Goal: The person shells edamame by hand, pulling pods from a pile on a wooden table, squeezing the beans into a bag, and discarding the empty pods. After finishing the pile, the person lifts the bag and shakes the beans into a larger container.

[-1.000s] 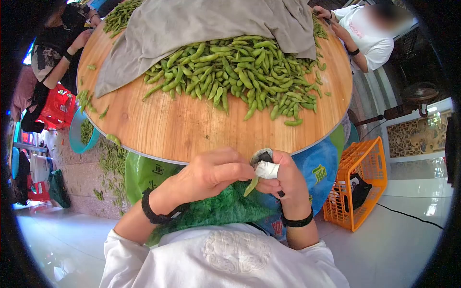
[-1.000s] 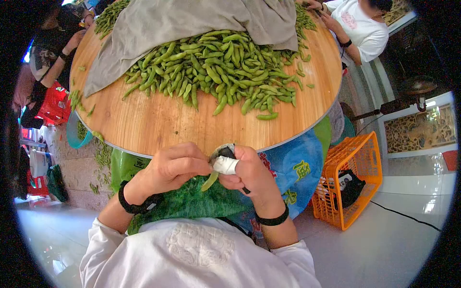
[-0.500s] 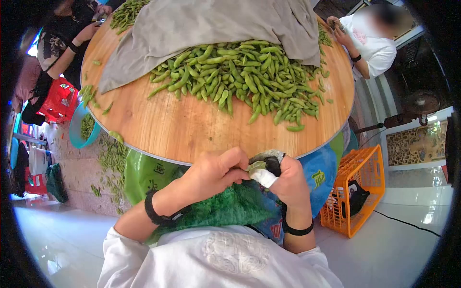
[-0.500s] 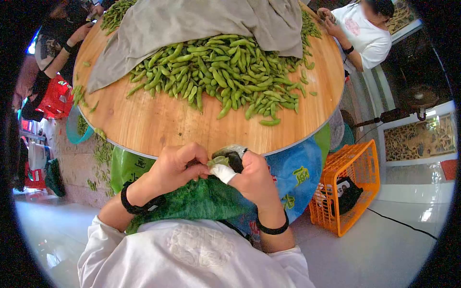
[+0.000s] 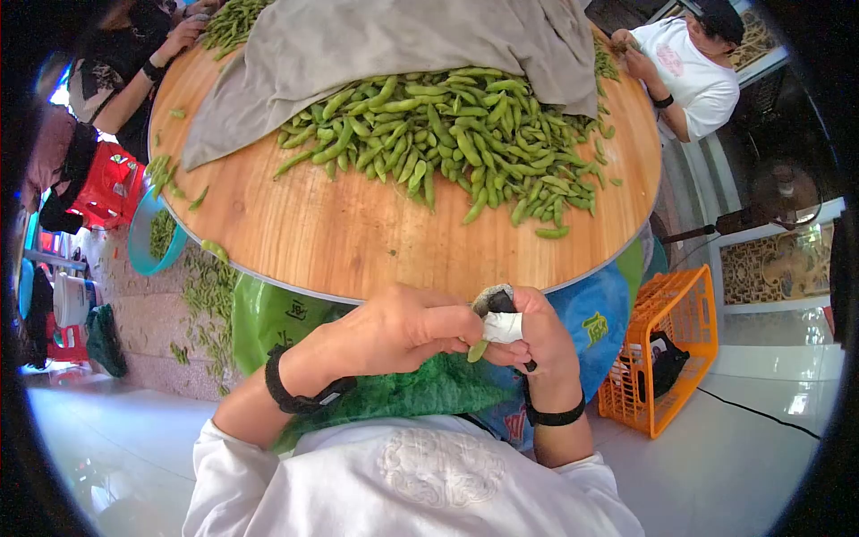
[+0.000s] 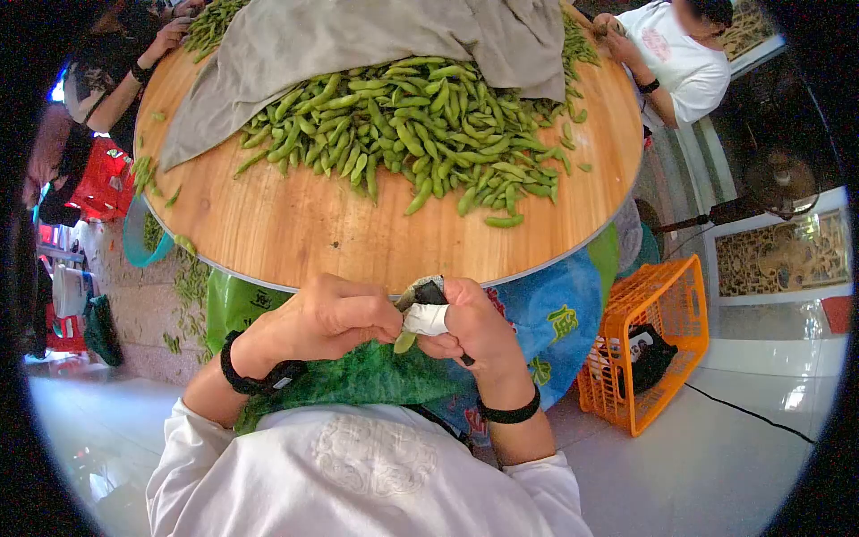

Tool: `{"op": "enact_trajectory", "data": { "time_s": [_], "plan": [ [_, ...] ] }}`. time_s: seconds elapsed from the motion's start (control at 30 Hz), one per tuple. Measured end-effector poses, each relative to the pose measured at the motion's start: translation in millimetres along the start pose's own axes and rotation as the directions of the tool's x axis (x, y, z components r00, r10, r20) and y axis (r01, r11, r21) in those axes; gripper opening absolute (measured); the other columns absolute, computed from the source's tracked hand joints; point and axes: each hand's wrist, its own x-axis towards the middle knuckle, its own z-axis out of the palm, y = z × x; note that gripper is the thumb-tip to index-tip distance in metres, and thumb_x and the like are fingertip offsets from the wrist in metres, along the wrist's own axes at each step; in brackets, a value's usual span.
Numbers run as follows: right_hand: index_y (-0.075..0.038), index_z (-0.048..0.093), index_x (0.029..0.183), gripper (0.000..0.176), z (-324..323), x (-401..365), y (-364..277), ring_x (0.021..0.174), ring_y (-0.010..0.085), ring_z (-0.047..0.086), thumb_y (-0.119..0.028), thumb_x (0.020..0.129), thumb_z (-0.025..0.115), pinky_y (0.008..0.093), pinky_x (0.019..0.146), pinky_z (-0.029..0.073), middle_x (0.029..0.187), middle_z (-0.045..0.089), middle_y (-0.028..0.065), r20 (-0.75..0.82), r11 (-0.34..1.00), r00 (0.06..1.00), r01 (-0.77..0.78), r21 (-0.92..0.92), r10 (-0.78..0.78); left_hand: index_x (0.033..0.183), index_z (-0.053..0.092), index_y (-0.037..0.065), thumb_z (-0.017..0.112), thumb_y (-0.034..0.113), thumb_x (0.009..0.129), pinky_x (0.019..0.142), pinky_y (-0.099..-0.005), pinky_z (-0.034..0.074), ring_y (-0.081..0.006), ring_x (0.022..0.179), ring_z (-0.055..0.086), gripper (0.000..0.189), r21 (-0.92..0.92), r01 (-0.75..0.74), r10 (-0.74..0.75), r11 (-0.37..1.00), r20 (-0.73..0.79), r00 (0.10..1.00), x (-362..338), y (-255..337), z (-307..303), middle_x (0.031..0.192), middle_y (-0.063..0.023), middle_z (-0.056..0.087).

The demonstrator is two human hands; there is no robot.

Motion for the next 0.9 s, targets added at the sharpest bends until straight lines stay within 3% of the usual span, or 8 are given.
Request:
{"op": "enact_trajectory", "data": {
  "time_s": [0.23,0.3,0.43,0.53,0.63,0.7,0.83,0.9],
  "plan": [
    [0.004,0.055,0.076,0.016,4.7,-1.6,-6.4,0.034,0.0028,0.031,-0.007,0.074,0.044,0.0183,0.031,0.022,0.047,0.043,-0.0001,-0.072,0.989,0.997,-0.002,-0.15,-0.009,0.084,0.05,0.008,0.063,0.0,0.074,0.05,-0.0318,0.044,-0.0219,0.059,0.059,0.019,0.067,-0.016,0.015,0.998,0.008,1.0,1.5,1.9,-1.0,0.066,-0.0051,0.056],
    [0.003,0.055,0.076,0.015,5.3,-2.3,-6.4,0.034,0.0027,0.032,-0.007,0.074,0.044,0.0183,0.031,0.022,0.048,0.044,-0.0001,-0.069,0.996,0.998,-0.007,-0.084,0.001,0.084,0.049,0.008,0.063,0.003,0.075,0.048,-0.0314,0.043,-0.0218,0.057,0.059,0.017,-0.01,0.137,-0.135,0.991,0.09,0.987,0.9,4.6,-5.3,0.067,-0.0046,0.056],
    [0.001,0.057,0.076,0.021,1.9,-4.6,-9.0,0.036,0.0055,0.033,0.001,0.069,0.037,0.0208,0.033,0.023,0.049,0.043,-0.0006,-0.044,0.994,0.999,0.0,-0.112,-0.005,0.088,0.046,0.007,0.06,0.003,0.074,0.049,-0.0338,0.043,-0.025,0.053,0.056,0.021,-0.07,0.163,-0.156,0.984,0.088,0.984,-2.0,2.0,-4.4,0.062,-0.0078,0.054],
    [0.001,0.057,0.076,0.021,-3.2,-4.6,-8.3,0.036,0.0057,0.034,0.001,0.068,0.038,0.0212,0.032,0.023,0.05,0.044,-0.0004,-0.054,0.997,0.998,0.006,-0.075,-0.01,0.087,0.048,0.005,0.065,0.008,0.076,0.049,-0.0283,0.044,-0.0191,0.058,0.06,0.02,-0.18,0.352,-0.344,0.918,0.075,0.936,-5.8,3.3,-7.3,0.075,-0.0054,0.06],
    [-0.001,0.058,0.076,0.013,5.5,-8.0,-15.1,0.037,0.0046,0.034,-0.001,0.072,0.045,0.0213,0.034,0.022,0.05,0.045,-0.0007,-0.115,0.986,0.992,0.035,-0.163,-0.054,0.096,0.05,0.004,0.064,0.009,0.078,0.052,-0.0269,0.047,-0.0184,0.063,0.062,0.023,0.045,0.294,-0.297,0.955,0.137,0.945,-6.9,9.7,-11.0,0.077,-0.0065,0.061],
    [-0.001,0.059,0.078,0.007,11.7,-9.6,-17.5,0.042,0.0062,0.04,-0.005,0.074,0.055,0.0227,0.038,0.029,0.054,0.049,-0.0003,-0.26,0.909,0.964,-0.052,-0.414,-0.063,0.099,0.052,0.003,0.06,0.007,0.08,0.056,-0.0268,0.049,-0.0183,0.067,0.063,0.022,0.059,0.355,-0.358,0.933,0.059,0.932,-10.6,14.0,-6.2,0.077,-0.0075,0.062],
    [0.001,0.059,0.081,0.011,26.0,-6.7,-3.5,0.051,0.0084,0.048,-0.009,0.075,0.06,0.0249,0.046,0.037,0.06,0.054,0.0017,-0.12,0.66,0.944,0.122,-0.741,-0.309,0.095,0.054,0.0,0.059,0.006,0.081,0.058,-0.0267,0.05,-0.0176,0.068,0.064,0.016,0.039,0.347,-0.348,0.937,0.011,0.938,-7.1,14.6,-7.1,0.075,-0.0082,0.063],
    [0.002,0.06,0.084,0.013,26.4,-7.1,0.6,0.061,0.0131,0.055,-0.007,0.076,0.06,0.0285,0.056,0.044,0.068,0.06,0.0061,-0.067,0.535,0.931,0.146,-0.832,-0.358,0.091,0.055,0.0,0.059,0.007,0.082,0.059,-0.0286,0.05,-0.019,0.069,0.064,0.013,-0.173,0.6,-0.6,0.781,0.055,0.798,-8.5,18.4,-7.8,0.073,-0.0088,0.064]
  ]
}}
